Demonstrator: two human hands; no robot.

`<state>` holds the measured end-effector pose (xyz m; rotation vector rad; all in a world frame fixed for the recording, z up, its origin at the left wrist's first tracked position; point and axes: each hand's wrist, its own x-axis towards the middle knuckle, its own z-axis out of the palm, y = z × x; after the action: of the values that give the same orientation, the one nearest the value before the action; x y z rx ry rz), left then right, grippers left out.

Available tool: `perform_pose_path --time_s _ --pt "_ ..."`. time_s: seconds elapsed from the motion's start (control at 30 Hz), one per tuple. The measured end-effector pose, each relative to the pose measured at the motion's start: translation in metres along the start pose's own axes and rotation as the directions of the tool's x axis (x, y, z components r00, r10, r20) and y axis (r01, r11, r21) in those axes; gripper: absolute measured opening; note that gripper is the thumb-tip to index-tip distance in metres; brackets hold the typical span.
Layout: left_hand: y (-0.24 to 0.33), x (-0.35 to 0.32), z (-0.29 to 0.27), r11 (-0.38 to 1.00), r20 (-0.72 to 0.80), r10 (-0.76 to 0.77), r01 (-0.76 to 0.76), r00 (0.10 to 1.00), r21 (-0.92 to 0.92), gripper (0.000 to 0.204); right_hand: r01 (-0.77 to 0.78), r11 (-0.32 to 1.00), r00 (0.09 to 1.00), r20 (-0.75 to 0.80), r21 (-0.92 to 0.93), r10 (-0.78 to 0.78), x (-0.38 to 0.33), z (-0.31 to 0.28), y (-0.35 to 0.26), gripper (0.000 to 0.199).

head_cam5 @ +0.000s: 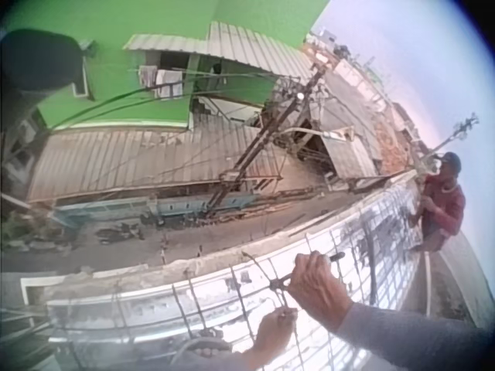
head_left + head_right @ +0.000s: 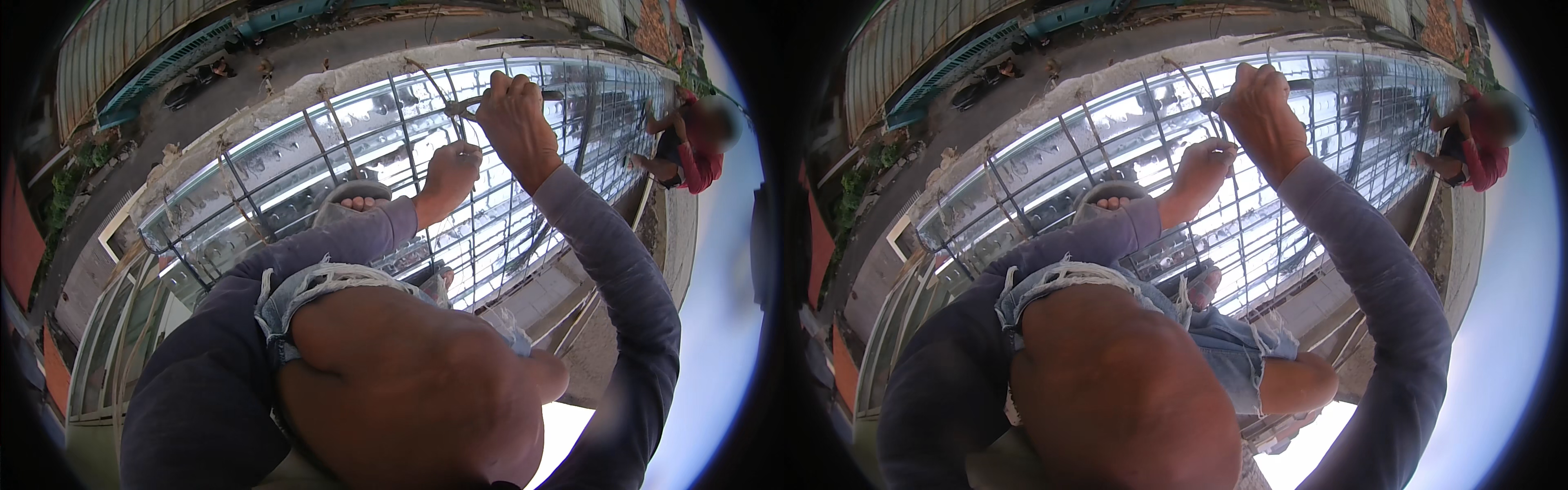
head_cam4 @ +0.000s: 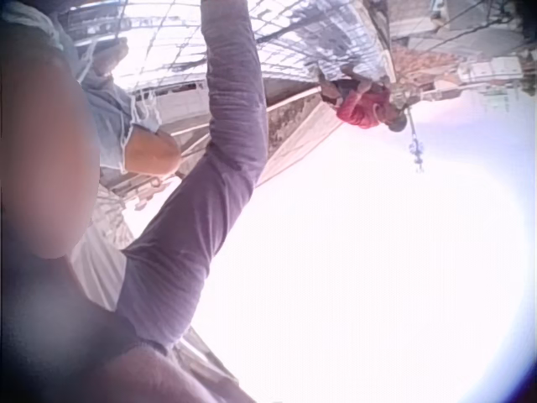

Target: The person uses pliers to twist and secure wire ties at the intersections of a metal grid structure. They repeatedly reach for wire ties, wrap them around the grid, and twist them with pliers to fasten the sections together.

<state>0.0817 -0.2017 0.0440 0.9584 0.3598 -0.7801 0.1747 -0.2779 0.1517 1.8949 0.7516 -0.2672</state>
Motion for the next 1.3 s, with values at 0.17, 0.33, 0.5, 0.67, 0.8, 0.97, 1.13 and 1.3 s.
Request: perform_pose_path --time_s 0.17,0.33,0.5,0.67,0.8,0.97,1.13,1.3 --pt "0.001 -0.019 0.017 0.968 0.105 -0.156 0.173 0.982 -0.18 0.031 0.103 0.993 0.995 -0.011 0.052 -0.102 0.011 0.005 0.02 0.014" --pt "0.014 -0.038 0.048 0.945 0.25 -0.152 0.215 0.956 -0.247 0.034 0.016 0.812 0.94 0.269 0.584 -0.212 0.044 0.01 0.055 0.024" --pt "0.02 -0.031 0.046 0.923 0.412 -0.154 0.28 0.898 -0.265 0.028 -0.088 0.733 0.857 0.427 0.674 -0.289 0.066 0.016 0.068 0.038" --pt "0.03 -0.013 0.054 0.926 0.48 -0.141 0.286 0.866 -0.245 0.028 -0.218 0.66 0.702 0.586 0.718 -0.405 0.081 0.045 0.086 0.051" --pt "0.023 -0.003 0.062 0.97 0.51 -0.161 0.23 0.845 -0.075 0.03 -0.15 0.708 0.812 0.495 0.69 -0.311 0.068 0.094 0.076 0.059" --pt "0.022 -0.005 0.078 0.967 0.507 -0.235 0.253 0.829 0.035 0.03 -0.39 0.606 0.556 0.702 0.693 -0.445 0.089 0.04 0.097 0.042" --pt "0.011 0.0 0.075 0.967 0.495 -0.234 0.252 0.837 0.031 0.031 -0.44 0.535 0.491 0.692 0.721 -0.529 0.068 0.035 0.086 0.049" --pt "0.006 -0.019 0.081 0.934 0.56 -0.296 0.357 0.774 0.0 0.032 -0.549 0.229 0.673 0.587 0.804 -0.45 0.012 0.062 0.056 0.054"
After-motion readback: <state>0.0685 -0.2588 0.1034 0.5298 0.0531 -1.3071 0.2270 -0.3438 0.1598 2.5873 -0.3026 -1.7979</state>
